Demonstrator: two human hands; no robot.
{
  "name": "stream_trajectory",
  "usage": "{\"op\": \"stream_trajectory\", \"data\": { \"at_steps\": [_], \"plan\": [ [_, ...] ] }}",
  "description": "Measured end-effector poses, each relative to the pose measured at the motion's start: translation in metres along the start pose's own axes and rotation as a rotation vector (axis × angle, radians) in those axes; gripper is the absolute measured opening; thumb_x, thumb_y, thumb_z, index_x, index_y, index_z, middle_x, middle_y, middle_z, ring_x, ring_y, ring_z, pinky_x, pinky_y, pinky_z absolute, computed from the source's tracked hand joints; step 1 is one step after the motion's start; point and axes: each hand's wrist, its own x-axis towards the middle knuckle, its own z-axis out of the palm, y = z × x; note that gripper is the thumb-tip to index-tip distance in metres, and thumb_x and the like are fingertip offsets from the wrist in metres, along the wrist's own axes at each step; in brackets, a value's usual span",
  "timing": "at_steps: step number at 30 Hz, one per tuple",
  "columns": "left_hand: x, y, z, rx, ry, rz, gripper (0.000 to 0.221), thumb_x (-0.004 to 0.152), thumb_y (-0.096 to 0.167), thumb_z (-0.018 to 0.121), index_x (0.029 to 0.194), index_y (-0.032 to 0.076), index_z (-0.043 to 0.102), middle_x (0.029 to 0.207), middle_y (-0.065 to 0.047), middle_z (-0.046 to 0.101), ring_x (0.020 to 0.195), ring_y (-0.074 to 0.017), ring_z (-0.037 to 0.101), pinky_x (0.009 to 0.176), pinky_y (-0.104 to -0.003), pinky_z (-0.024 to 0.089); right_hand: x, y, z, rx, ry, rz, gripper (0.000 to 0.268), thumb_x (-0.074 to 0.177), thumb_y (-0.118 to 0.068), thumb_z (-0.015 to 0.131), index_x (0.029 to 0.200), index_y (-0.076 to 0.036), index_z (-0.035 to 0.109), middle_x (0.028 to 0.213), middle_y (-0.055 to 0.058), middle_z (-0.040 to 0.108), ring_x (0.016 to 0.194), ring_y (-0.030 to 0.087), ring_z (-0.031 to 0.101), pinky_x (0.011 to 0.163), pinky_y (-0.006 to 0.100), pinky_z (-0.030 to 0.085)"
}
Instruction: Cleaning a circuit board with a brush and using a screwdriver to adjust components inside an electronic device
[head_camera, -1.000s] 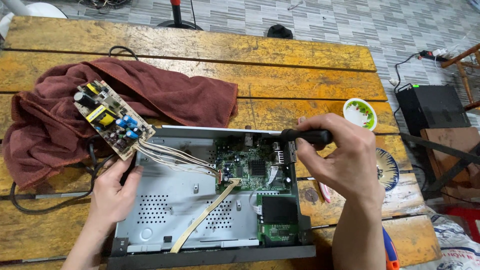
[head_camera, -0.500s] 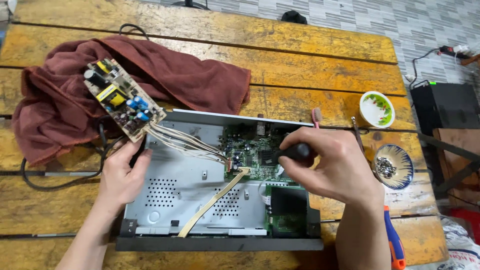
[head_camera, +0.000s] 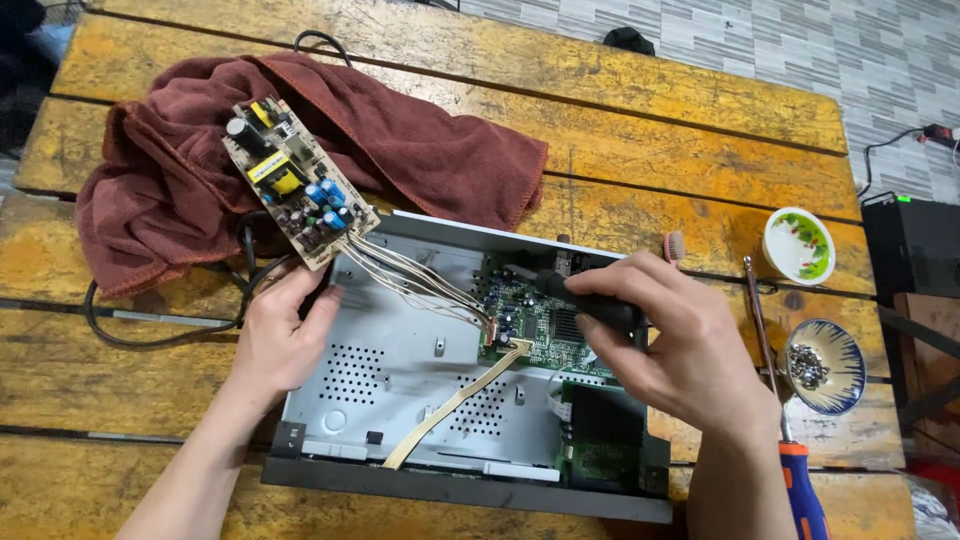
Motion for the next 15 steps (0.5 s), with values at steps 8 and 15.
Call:
{"op": "stream_trajectory", "data": {
  "at_steps": [8,15],
  "plan": [
    [-0.0011,-0.0014,0.0004,0.006,-0.002,-0.004,0.019,0.096,0.019,0.057,0.102,0.003,0.066,0.086,-0.01,0.066,0.08,-0.0259,0.058,0.075,-0.037,0.044,0.0025,-0.0035,-0.0016,0.069,-0.131,-0.003,0.017,0.087,-0.018,0.068,0.103,-0.011,0.069,0.09,0.003,0.072,0.076,0.017,0.07,0.068,0.029,0.05],
    [-0.0009,-0.0007,0.0004,0.01,0.008,-0.021,0.02,0.096,0.02,0.057,0.101,0.003,0.066,0.086,-0.01,0.066,0.079,-0.0257,0.058,0.075,-0.037,0.045,-0.0031,-0.0044,0.0019,0.088,-0.043,0.027,0.017,0.087,-0.019,0.07,0.099,-0.008,0.07,0.092,0.003,0.076,0.081,0.015,0.073,0.074,0.029,0.052]
  ]
}}
